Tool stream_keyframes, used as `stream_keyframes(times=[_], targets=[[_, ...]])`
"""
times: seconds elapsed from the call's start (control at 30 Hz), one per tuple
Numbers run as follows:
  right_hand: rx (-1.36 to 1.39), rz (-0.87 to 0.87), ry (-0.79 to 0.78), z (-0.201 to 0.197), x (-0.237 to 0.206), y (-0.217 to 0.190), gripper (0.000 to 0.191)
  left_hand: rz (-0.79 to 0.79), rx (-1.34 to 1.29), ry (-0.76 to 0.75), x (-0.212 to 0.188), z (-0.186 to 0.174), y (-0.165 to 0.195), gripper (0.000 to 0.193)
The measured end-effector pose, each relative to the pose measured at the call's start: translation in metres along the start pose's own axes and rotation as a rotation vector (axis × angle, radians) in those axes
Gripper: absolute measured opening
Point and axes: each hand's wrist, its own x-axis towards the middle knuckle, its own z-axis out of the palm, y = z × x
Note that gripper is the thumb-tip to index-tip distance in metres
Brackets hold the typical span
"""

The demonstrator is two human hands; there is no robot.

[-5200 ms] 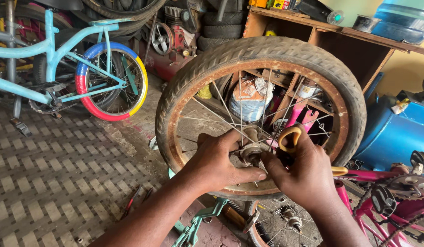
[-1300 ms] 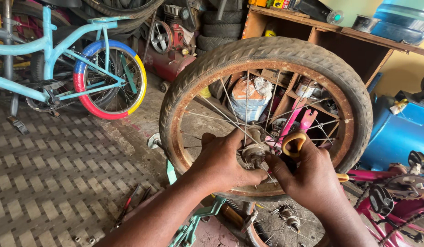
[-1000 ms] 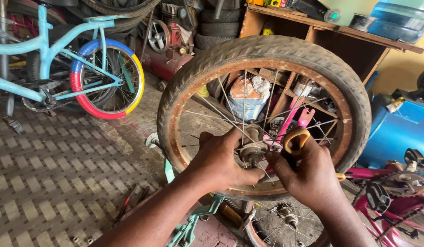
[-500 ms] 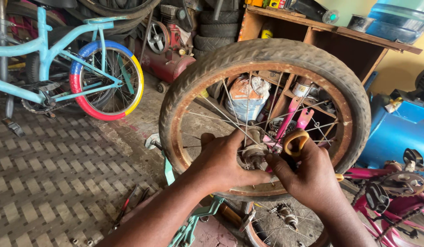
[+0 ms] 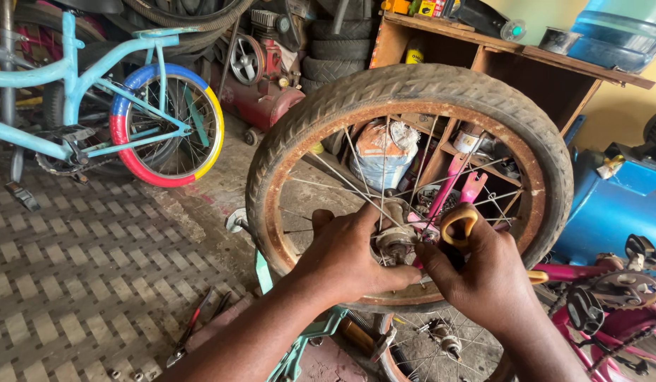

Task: The person holds a bicycle wheel and uses a yellow-handled tool to tighten the spokes at the hub. They rotate the wheel to access different spokes and continue the tightening process.

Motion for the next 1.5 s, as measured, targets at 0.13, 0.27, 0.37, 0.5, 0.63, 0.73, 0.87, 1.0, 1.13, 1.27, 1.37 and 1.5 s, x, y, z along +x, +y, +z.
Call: stream_keyframes(times=[0.13,0.27,0.37,0.5,0.63,0.73,0.87,1.0,1.13,1.27,1.37,1.5], targets=[[-0.066,0.01,0.0,-0.003,-0.001,-0.005,0.031,0.01,0.076,-0.006,0.001,0.002,0.003,0.089],[-0.074,-0.014,-0.056,-0.005,0.0,-0.002,0.03,0.041,0.032,-0.005,0.0,0.003,0.006,0.091],[-0.051,-0.04,-0.074,-0.009,-0.002,0.003,0.027,0.056,0.056,0.013,0.0,0.004,0.006,0.089],[0.056,-0.11,0.013,-0.01,-0.004,0.007,0.025,0.018,0.012,-0.044,0.002,0.0,-0.001,0.097],[0.012,-0.017,0.004,-0.009,-0.002,0.007,0.028,0.098,0.03,-0.024,-0.001,0.0,-0.007,0.089],[-0.01,-0.008,0.011,-0.01,-0.001,0.005,0.027,0.124,-0.059,0.014,-0.003,-0.001,-0.008,0.089],[-0.045,-0.003,0.011,-0.011,-0.002,-0.003,0.028,0.075,0.004,0.023,-0.001,0.0,-0.006,0.088],[-0.121,0.041,-0.019,-0.009,-0.002,-0.009,0.033,0.099,0.035,0.045,0.0,0.003,-0.003,0.091],[-0.142,0.031,-0.115,-0.01,0.0,-0.007,0.028,0.123,0.058,0.013,0.0,0.006,0.001,0.092],[-0.019,-0.062,-0.072,-0.013,-0.003,-0.002,0.026,0.132,0.037,0.006,0.001,0.004,0.004,0.092],[-0.032,-0.043,-0.033,-0.014,-0.006,-0.002,0.025,0.146,0.031,0.011,0.001,0.005,0.006,0.092],[-0.147,0.006,-0.051,-0.018,-0.003,-0.004,0.029,0.155,0.087,0.034,0.003,0.01,0.008,0.089]])
